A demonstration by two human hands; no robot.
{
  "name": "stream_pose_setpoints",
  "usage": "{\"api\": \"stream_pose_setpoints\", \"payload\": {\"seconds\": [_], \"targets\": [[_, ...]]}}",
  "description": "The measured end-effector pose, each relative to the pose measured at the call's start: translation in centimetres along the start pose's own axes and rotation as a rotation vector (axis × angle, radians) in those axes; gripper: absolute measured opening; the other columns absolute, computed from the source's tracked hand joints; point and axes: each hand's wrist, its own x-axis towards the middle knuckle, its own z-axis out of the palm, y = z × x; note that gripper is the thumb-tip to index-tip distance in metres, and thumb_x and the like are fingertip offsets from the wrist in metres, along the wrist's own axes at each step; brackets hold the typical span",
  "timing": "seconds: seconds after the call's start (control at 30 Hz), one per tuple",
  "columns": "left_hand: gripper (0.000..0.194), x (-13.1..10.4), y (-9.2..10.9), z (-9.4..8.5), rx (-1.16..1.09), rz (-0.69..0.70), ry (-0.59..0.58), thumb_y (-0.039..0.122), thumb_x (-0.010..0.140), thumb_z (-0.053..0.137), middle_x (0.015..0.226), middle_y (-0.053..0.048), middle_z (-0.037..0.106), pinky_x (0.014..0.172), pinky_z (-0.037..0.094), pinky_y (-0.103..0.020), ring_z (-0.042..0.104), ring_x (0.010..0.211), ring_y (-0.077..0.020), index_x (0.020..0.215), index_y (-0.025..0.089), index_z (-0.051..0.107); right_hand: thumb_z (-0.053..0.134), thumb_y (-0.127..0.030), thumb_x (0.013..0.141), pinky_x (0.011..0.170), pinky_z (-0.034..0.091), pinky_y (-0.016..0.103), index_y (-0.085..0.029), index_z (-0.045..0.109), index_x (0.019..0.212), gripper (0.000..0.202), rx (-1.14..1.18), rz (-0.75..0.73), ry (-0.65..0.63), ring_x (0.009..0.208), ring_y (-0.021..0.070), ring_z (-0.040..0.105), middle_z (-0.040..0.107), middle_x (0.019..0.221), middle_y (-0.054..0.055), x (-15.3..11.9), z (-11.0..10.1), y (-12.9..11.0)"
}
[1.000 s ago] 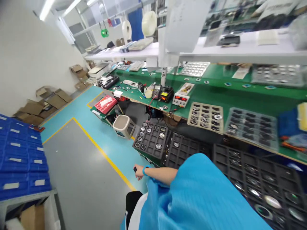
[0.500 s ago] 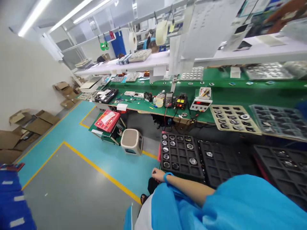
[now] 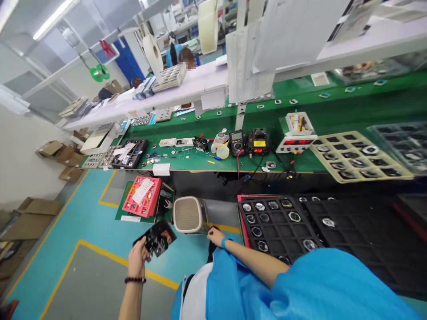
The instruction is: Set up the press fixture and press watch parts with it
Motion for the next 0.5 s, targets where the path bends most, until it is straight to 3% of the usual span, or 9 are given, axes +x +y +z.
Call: {"api": "stream_pose_setpoints", "payload": {"seconds": [0.13, 0.27, 0.37, 0.5], "targets": [[0.071, 8.0, 10.0, 9.6, -0.128, 0.026, -0.229, 0.059, 0.059, 0.088, 0.049, 0.011, 0.021, 0.044, 0.034, -0.020, 0.024, 0.044, -0.0052, 0.059, 0.022, 0.027, 0.054, -0.051, 0.107, 0.047, 0.038, 0.016, -0.011, 0.063, 0.106, 0.041, 0.225, -0.052, -0.018, 0.050, 0.0039, 0.041, 0.052, 0.069, -0.004, 2.9, -0.3, -6.8], [0.060, 13.2, 18.4, 20.5, -0.150, -0.027, -0.439, 0.042, 0.084, 0.079, 0.051, 0.011, 0.021, 0.044, 0.030, -0.020, 0.021, 0.044, -0.0057, 0.061, 0.022, 0.027, 0.034, -0.074, 0.105, 0.046, 0.036, 0.017, -0.013, 0.062, 0.109, 0.067, 0.502, -0.149, 0.077, 0.049, 0.0043, 0.041, 0.051, 0.068, -0.004, 4.8, -3.3, -13.1], [0.052, 15.9, 22.3, 28.9, -0.081, -0.086, -0.540, 0.035, 0.099, 0.068, 0.054, 0.011, 0.019, 0.044, 0.027, -0.019, 0.018, 0.044, -0.0062, 0.064, 0.021, 0.031, 0.033, -0.072, 0.106, 0.047, 0.036, 0.016, -0.014, 0.058, 0.125, 0.066, 0.672, -0.221, 0.196, 0.050, 0.0040, 0.041, 0.052, 0.073, -0.003, 6.3, -6.2, -16.9], [0.040, 18.5, 24.5, 38.3, 0.043, -0.141, -0.642, 0.033, 0.105, 0.063, 0.058, 0.011, 0.026, 0.043, 0.025, -0.018, 0.020, 0.045, -0.0051, 0.072, 0.017, 0.044, 0.041, -0.065, 0.108, 0.046, 0.035, 0.016, -0.014, 0.055, 0.132, 0.058, 0.775, -0.245, 0.324, 0.051, 0.0038, 0.040, 0.052, 0.075, -0.003, 8.8, -9.0, -20.9]]}}
